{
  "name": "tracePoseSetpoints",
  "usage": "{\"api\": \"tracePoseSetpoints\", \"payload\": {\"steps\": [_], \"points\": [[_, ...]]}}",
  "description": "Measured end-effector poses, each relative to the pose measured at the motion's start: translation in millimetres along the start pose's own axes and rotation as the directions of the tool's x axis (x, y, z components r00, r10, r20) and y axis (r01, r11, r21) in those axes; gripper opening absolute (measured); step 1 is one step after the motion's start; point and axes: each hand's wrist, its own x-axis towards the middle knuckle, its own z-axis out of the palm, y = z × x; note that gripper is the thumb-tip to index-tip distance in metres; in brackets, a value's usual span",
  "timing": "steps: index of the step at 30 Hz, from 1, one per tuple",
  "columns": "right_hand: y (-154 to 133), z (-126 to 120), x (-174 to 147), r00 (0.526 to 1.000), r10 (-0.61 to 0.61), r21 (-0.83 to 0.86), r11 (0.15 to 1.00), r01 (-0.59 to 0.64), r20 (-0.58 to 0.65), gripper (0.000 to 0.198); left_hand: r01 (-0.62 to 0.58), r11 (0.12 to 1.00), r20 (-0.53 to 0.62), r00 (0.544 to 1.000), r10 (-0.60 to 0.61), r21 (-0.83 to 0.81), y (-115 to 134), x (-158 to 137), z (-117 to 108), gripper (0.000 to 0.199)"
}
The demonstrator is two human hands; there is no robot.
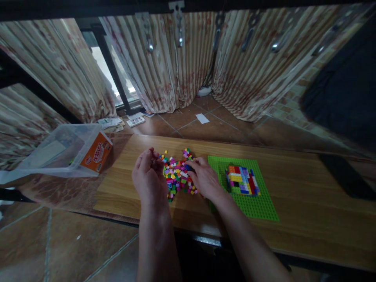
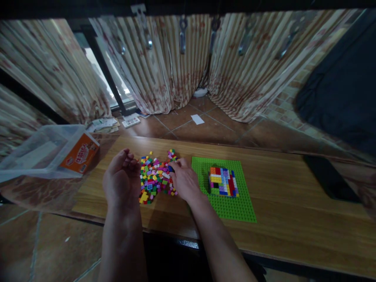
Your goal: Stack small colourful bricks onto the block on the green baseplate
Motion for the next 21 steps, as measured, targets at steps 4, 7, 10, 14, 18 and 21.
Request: {"api": "tracePoseSetpoints", "payload": {"steps": [4,7,10,14,18,21], "points": [[-0.9,2.0,1.8,0.999,0.031,0.008,0.999,-0.031,0.021,0.033,0.006,1.0,0.016,1.0,-0.006,0.017,1.5,0.9,0.3,0.011],[-1.4,1.2,1.5,0.999,0.049,0.037,0.998,-0.049,0.012,0.029,0.018,0.999,0.014,1.0,-0.019,0.028,2.9,1.0,1.6,0.008],[-4.6,-2.0,-0.1,0.998,0.045,0.092,0.995,-0.041,-0.033,0.024,0.027,0.999,0.006,1.0,-0.027,0.032,4.1,0.9,2.9,0.006],[-14.6,-15.3,-6.3,0.99,0.031,0.246,0.969,0.003,-0.136,0.018,0.034,0.998,-0.007,0.999,-0.034,0.043,4.3,0.5,5.0,0.003],[-16.9,-35.5,-17.2,0.979,0.099,0.532,0.847,0.011,-0.178,0.017,0.03,0.998,0.015,0.999,-0.031,0.052,2.7,-0.7,6.7,0.005],[-0.9,-51.8,-27.5,0.948,0.222,0.686,0.727,-0.004,-0.23,0.017,0.026,0.997,0.062,0.998,-0.03,0.076,1.3,-0.5,5.2,0.005]]}}
